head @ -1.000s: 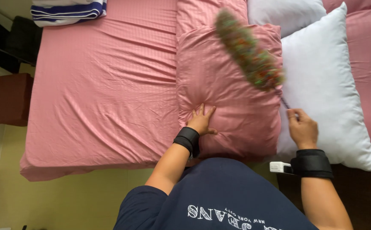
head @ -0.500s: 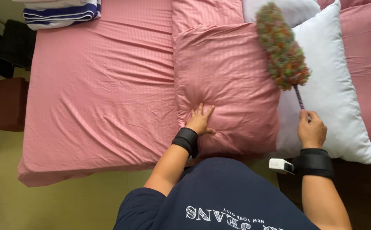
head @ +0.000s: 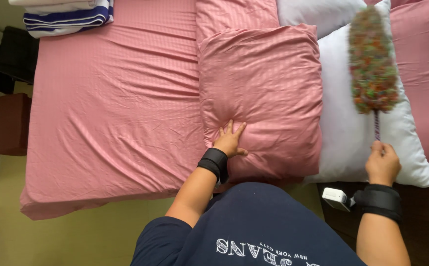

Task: The person smooths a pink duvet cover and then uses a duster to clean the bed surface, pillows, and a stack of folded linens. The person also moves a storage box onto the bed and opens it.

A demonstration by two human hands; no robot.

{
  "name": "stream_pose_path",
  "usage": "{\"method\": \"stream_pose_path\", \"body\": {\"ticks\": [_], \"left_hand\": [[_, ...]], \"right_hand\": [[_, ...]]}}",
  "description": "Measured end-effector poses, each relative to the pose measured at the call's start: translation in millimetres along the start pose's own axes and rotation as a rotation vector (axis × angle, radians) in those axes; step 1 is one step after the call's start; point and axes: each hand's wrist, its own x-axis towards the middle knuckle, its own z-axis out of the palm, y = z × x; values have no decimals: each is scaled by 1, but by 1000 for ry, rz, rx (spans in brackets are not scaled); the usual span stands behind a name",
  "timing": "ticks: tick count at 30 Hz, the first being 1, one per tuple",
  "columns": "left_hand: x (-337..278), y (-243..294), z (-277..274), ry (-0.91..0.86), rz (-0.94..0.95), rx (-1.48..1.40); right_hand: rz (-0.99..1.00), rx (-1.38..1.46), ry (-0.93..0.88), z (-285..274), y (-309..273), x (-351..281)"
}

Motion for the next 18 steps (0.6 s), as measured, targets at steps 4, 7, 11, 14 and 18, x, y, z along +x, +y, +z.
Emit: {"method": "stream_pose_path", "body": {"ticks": [4, 7, 11, 14, 18], "left_hand": [[-3, 3, -4, -25, -21, 4], [4, -2, 4, -42, -29, 23], [23, -23, 28, 30, 43, 15], [16, -13, 18, 50, 55, 5], [6, -6, 9, 14, 5, -14]], "right_hand": [[34, 45, 90, -16, -20, -17], [-18, 103, -42, -30, -59, -35], [-22, 103, -382, -39, -73, -40], [-30, 69, -364, -28, -44, -35], [91, 18, -9, -6, -2, -33]]}}
